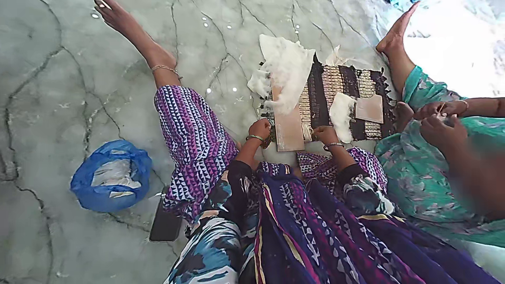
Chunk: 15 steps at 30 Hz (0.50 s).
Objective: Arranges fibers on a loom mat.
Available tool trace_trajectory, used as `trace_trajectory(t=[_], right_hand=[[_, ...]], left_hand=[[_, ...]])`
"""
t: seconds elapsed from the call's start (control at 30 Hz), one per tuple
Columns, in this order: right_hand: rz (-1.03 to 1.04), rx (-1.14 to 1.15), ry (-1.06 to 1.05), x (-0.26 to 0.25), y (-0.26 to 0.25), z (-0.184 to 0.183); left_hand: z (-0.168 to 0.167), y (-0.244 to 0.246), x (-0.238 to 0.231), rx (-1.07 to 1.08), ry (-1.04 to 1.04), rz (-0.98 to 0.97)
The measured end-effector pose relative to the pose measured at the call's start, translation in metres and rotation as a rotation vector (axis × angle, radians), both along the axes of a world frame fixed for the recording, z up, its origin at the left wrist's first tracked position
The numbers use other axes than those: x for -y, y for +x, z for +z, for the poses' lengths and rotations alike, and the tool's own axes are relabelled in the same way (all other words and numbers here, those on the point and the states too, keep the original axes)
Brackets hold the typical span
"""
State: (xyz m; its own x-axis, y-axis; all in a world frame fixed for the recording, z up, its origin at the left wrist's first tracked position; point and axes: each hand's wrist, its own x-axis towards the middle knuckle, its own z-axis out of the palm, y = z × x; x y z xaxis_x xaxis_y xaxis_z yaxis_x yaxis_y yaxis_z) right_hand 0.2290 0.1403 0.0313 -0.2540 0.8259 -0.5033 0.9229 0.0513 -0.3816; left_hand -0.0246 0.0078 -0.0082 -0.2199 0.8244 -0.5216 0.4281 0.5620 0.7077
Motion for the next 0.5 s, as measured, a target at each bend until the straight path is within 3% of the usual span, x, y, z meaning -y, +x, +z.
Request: trace_trajectory(t=[0.13, 0.27, 0.37, 0.5], right_hand=[[-0.041, -0.023, -0.020, -0.007, -0.006, -0.012], [-0.054, -0.038, 0.108, -0.003, -0.024, -0.002], [0.140, -0.097, 0.176, -0.003, -0.045, -0.006], [0.460, -0.065, 0.275, 0.004, -0.094, -0.023]], left_hand=[[-0.008, 0.004, -0.004, 0.299, 0.044, 0.240], [0.004, 0.004, -0.003, 0.484, 0.043, 0.418], [0.002, 0.005, -0.006, 0.614, 0.091, 0.569], [-0.022, 0.009, 0.005, 0.669, 0.161, 0.593]])
